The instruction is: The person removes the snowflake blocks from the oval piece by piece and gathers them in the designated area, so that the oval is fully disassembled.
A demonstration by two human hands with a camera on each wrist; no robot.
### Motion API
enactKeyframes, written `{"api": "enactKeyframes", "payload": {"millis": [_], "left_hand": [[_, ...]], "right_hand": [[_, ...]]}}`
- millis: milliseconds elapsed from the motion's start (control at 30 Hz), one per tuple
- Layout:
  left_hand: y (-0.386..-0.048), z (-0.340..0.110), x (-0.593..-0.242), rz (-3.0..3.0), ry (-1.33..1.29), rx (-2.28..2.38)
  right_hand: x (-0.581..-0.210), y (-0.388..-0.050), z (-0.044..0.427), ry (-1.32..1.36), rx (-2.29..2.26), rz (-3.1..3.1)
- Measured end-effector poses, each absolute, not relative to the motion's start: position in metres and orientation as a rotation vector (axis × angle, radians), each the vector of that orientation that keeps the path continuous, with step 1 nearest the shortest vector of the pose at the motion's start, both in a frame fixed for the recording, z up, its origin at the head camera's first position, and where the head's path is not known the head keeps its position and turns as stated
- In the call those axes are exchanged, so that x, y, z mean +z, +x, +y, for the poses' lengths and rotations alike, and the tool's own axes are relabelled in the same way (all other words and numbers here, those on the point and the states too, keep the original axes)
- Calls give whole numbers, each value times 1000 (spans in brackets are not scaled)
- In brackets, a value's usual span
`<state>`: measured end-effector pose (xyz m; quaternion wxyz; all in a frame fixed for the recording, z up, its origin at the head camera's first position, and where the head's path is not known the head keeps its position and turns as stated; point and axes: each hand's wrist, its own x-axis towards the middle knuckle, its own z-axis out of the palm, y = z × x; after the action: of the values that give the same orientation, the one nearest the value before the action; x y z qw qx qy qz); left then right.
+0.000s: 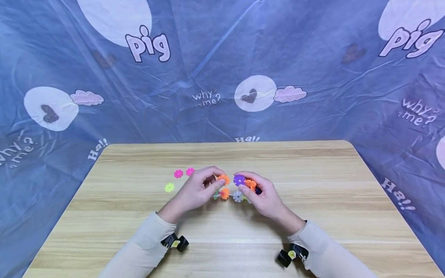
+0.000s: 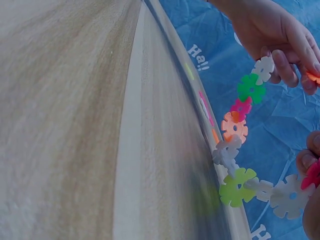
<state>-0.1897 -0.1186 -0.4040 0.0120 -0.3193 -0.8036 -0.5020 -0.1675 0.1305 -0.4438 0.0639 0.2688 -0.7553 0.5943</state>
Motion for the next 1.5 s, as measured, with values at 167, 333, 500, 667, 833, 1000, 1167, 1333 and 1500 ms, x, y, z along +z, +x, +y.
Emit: {"api": "enactKeyframes", "payload": {"millis": [167,333,500,667,833,1000,1167,1333,1500], "left_hand": [[-191,-119,-406,-2499,-998,-1517],[-193,-120,-407,-2484,-1033,-1490],[-193,-121,-407,-2532,-1035,-1467],[-192,-119,-406,-2582,-984,-1457],[-191,-119,-404,-2653,-872,-1426],[-192,-120,-402,-2687,-736,-1395],[-197,-123,-404,-2710,-627,-1360],[-203,-127,-408,-2811,-489,-1340],[-208,-132,-413,-2895,-410,-1298]], "right_hand": [[-444,-167,130,816,1790,-2285],[-444,-167,131,811,1782,-2302],[-444,-168,131,810,1777,-2315],[-446,-168,131,810,1769,-2316],[-446,-167,131,805,1770,-2324],[-444,-168,133,810,1769,-2312],[-442,-168,136,785,1750,-2306],[-438,-167,139,776,1752,-2296],[-438,-168,140,775,1751,-2288]]}}
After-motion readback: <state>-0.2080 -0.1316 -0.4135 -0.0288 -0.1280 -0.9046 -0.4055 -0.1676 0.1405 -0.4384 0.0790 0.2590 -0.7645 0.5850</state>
